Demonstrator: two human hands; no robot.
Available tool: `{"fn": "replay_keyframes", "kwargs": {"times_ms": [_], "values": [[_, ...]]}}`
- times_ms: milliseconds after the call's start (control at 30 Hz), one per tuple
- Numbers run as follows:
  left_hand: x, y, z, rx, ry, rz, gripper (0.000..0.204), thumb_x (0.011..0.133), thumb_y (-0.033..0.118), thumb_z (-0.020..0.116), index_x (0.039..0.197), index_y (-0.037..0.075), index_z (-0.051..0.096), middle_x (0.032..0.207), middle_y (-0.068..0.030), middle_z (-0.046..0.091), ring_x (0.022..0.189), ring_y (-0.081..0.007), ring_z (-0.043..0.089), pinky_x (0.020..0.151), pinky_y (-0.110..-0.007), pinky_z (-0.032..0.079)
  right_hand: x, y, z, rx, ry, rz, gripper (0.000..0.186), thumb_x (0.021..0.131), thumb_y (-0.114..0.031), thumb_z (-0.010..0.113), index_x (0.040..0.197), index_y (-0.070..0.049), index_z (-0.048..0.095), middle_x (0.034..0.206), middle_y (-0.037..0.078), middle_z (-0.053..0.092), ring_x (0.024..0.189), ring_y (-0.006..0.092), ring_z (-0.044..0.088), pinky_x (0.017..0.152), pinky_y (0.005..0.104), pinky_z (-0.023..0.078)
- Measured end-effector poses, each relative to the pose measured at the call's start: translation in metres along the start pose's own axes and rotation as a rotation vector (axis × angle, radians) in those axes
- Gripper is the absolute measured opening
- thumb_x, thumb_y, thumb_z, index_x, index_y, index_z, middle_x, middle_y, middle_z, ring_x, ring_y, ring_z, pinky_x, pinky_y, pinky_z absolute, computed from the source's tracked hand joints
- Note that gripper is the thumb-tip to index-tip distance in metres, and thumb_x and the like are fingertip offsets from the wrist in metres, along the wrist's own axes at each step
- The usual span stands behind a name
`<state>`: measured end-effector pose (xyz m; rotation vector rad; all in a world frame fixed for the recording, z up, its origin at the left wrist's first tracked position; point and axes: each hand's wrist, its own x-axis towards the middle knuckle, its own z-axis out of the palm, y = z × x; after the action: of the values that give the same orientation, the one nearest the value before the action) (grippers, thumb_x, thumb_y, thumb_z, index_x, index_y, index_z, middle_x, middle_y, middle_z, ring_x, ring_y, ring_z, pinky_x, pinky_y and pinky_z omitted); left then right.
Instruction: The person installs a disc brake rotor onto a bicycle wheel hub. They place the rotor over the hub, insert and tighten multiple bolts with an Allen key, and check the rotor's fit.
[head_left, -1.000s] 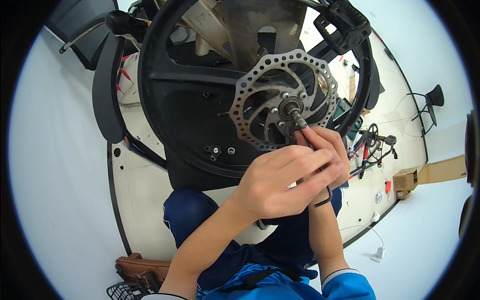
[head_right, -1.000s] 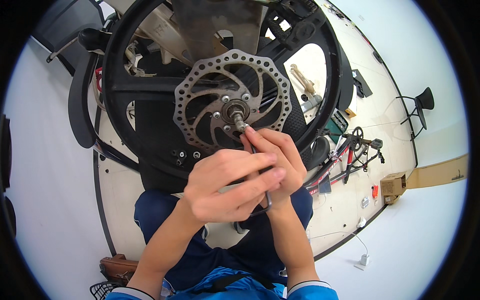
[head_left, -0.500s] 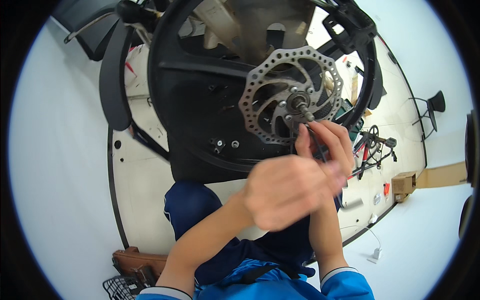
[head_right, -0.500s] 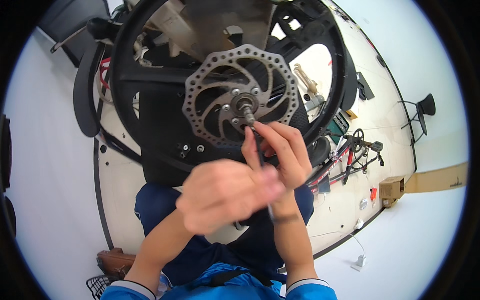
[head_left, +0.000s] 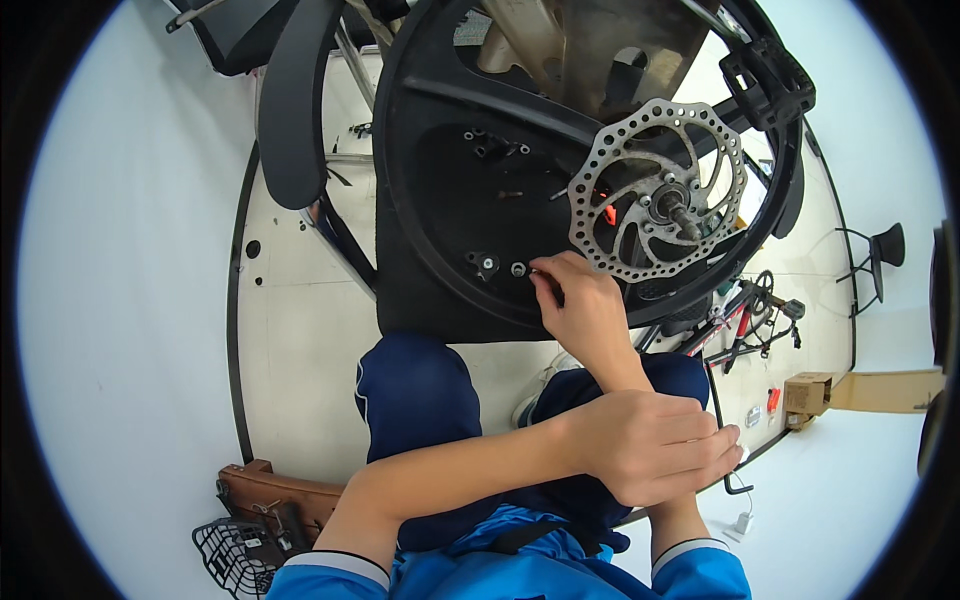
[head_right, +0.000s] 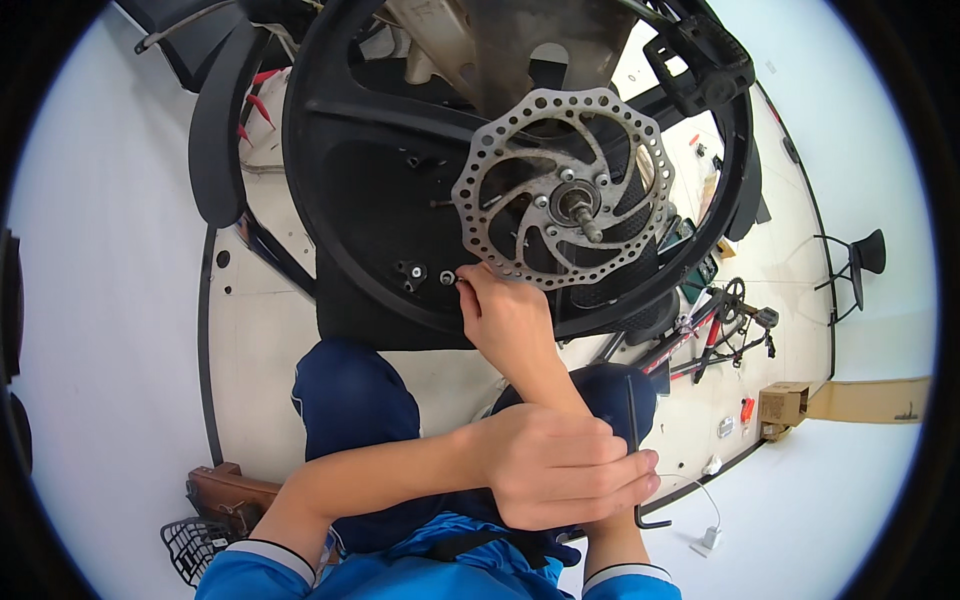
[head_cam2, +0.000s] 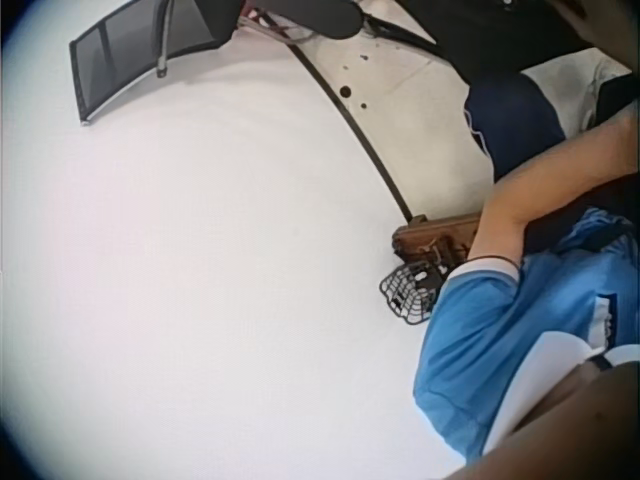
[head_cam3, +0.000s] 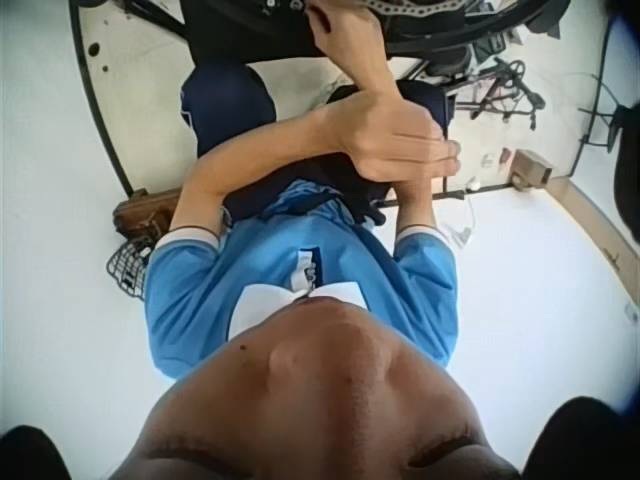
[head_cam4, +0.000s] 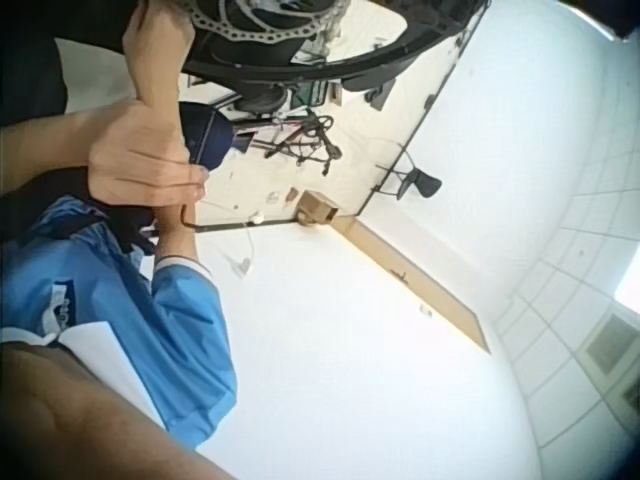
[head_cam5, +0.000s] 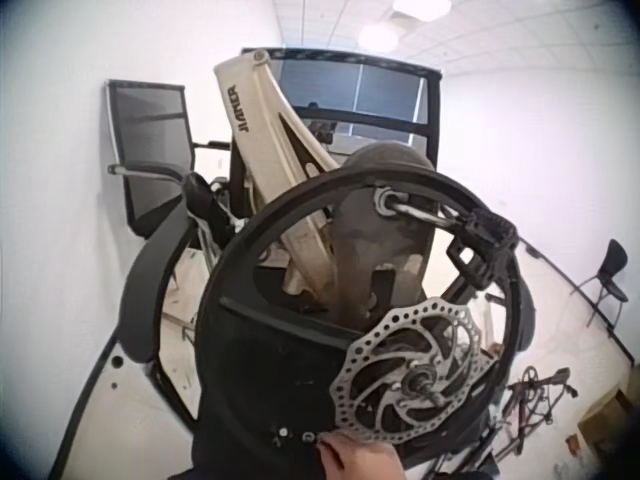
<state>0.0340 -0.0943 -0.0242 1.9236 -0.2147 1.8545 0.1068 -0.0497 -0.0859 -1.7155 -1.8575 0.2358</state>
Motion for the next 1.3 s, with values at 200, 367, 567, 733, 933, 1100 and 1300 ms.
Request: {"fn": "replay_keyframes", "kwargs": {"times_ms": [200, 367, 567, 733, 933, 1100, 1300], "values": [[0.002, -0.012, -0.003, 0.027, -0.009, -0.027, 0.028, 0.075, 0.002, 0.075, 0.1, -0.01, 0.074, 0.098, -0.0172, 0.072, 0.076, -0.0214, 0.066, 0.061, -0.029, 0.054, 0.0, 0.007, 0.004, 0.015, 0.023, 0.057, 0.019, 0.088, -0.001, 0.073, 0.107, 0.001, 0.074, 0.092, 0.013, 0.071, 0.074, 0.0279, 0.072, 0.065, 0.035, 0.057], [0.001, -0.024, -0.011, 0.121, 0.038, -0.055, 0.031, 0.07, 0.004, 0.076, 0.099, -0.008, 0.075, 0.097, -0.0156, 0.074, 0.079, -0.0214, 0.068, 0.062, -0.029, 0.054, -0.024, -0.018, -0.043, 0.249, 0.188, 0.056, 0.027, 0.083, -0.003, 0.08, 0.109, -0.002, 0.073, 0.083, 0.011, 0.072, 0.069, 0.0247, 0.069, 0.066, 0.0345, 0.054], [0.004, -0.021, -0.014, 0.186, -0.007, -0.092, 0.022, 0.073, 0.003, 0.078, 0.094, -0.004, 0.076, 0.098, -0.0135, 0.074, 0.08, -0.0202, 0.069, 0.064, -0.028, 0.056, -0.049, -0.025, -0.078, 0.309, 0.662, 0.31, 0.029, 0.077, 0.005, 0.087, 0.101, -0.001, 0.072, 0.084, 0.006, 0.07, 0.075, 0.011, 0.066, 0.069, 0.0238, 0.053], [0.011, -0.027, -0.03, 0.242, -0.035, -0.118, 0.029, 0.071, 0.002, 0.08, 0.1, -0.001, 0.079, 0.098, -0.0119, 0.075, 0.083, -0.0202, 0.071, 0.07, -0.029, 0.06, -0.014, -0.017, -0.08, 0.099, 0.66, -0.222, 0.029, 0.074, 0.011, 0.086, 0.098, 0.0, 0.074, 0.094, 0.014, 0.075, 0.082, 0.0229, 0.074, 0.073, 0.0303, 0.061], [0.012, -0.046, -0.042, 0.348, -0.044, -0.154, 0.034, 0.069, -0.001, 0.08, 0.103, 0.001, 0.08, 0.101, -0.011, 0.076, 0.088, -0.0221, 0.072, 0.076, -0.03, 0.06, 0.016, -0.014, -0.078, 0.103, 0.667, -0.306, 0.027, 0.073, 0.01, 0.086, 0.096, 0.003, 0.075, 0.091, 0.014, 0.075, 0.079, 0.0231, 0.074, 0.071, 0.0294, 0.059], [0.009, -0.05, -0.044, 0.362, -0.021, -0.164, 0.034, 0.069, -0.006, 0.078, 0.103, 0.001, 0.08, 0.101, -0.0115, 0.076, 0.087, -0.0226, 0.073, 0.076, -0.03, 0.061, 0.015, -0.013, -0.075, 0.084, 0.633, -0.281, 0.026, 0.073, 0.01, 0.086, 0.096, 0.003, 0.075, 0.09, 0.014, 0.075, 0.079, 0.0229, 0.074, 0.071, 0.0289, 0.059], [0.017, -0.04, -0.044, 0.297, -0.014, -0.211, 0.038, 0.067, -0.005, 0.077, 0.104, 0.0, 0.08, 0.102, -0.0123, 0.075, 0.088, -0.0238, 0.073, 0.074, -0.031, 0.062, 0.015, -0.016, -0.076, 0.031, 0.714, -0.293, 0.023, 0.075, 0.008, 0.086, 0.094, 0.001, 0.075, 0.089, 0.013, 0.075, 0.078, 0.0218, 0.074, 0.07, 0.028, 0.058]]}}
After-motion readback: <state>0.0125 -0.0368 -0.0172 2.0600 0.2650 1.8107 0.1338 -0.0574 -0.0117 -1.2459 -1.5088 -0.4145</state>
